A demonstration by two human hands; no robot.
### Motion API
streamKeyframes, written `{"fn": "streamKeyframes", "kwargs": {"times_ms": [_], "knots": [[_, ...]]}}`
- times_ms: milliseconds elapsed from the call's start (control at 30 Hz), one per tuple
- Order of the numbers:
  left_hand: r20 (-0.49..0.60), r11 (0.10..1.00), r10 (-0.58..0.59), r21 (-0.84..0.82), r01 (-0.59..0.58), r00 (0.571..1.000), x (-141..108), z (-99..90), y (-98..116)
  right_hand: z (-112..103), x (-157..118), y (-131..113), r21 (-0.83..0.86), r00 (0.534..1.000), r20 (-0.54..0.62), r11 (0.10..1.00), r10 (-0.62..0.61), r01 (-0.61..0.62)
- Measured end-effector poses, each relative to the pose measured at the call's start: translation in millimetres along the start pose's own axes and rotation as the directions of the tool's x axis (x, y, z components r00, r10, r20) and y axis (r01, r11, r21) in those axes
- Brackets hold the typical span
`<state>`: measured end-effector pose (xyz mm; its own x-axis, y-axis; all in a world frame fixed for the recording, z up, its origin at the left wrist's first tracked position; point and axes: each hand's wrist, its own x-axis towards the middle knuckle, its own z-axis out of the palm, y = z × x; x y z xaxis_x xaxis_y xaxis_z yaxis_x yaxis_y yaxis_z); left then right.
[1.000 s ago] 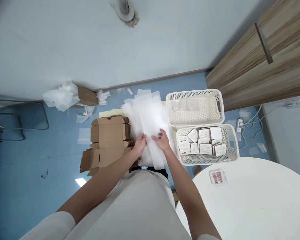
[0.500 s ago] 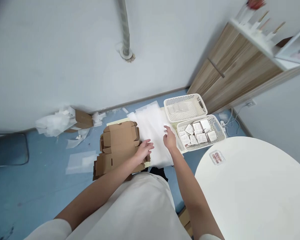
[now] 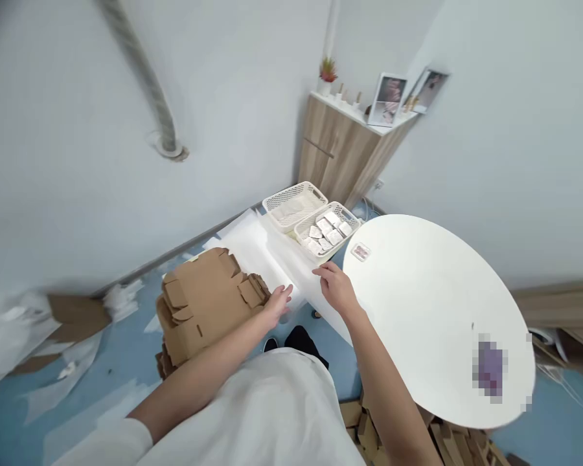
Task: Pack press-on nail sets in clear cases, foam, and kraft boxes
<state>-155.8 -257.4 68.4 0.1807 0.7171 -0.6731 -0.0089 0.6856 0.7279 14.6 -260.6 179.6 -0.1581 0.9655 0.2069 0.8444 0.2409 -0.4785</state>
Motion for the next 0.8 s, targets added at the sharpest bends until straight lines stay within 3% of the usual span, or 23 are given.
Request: {"fn": "streamKeyframes", "kwargs": {"times_ms": [100,200,300,433,633,733,800], "knots": [[0.011,0.998,-0.053,-0.039,0.053,0.999,-0.1,16.7,8.1,-24.6,-24.7,3.4,0.03,0.988,-0.127,0.996,0.084,-0.08],[0.056,0.997,0.0,-0.075,0.004,0.998,0.9,38.0,15.3,-41.6,-49.1,11.9,0.084,0.955,-0.248,0.986,0.162,-0.146],[0.114,0.988,0.14,-0.083,-0.131,0.984,3.9,66.8,17.7,-53.6,-77.0,28.7,0.129,0.911,-0.322,0.965,0.257,-0.227],[0.024,0.931,0.358,0.064,-0.358,0.934,12.1,111.7,17.9,-67.4,-121.6,64.9,0.166,0.842,-0.383,0.925,0.379,-0.34],[0.124,0.825,0.504,0.223,-0.519,0.855,31.5,189.3,24.1,-86.0,-181.5,127.7,0.328,0.756,-0.374,0.84,0.536,-0.433],[0.108,0.797,0.518,0.301,-0.524,0.849,39.7,233.6,28.2,-92.0,-201.7,158.7,0.47,0.679,-0.339,0.743,0.651,-0.477],[0.118,0.821,0.454,0.329,-0.467,0.883,42.2,260.9,26.6,-93.7,-213.7,179.8,0.578,0.579,-0.306,0.631,0.756,-0.518]]}}
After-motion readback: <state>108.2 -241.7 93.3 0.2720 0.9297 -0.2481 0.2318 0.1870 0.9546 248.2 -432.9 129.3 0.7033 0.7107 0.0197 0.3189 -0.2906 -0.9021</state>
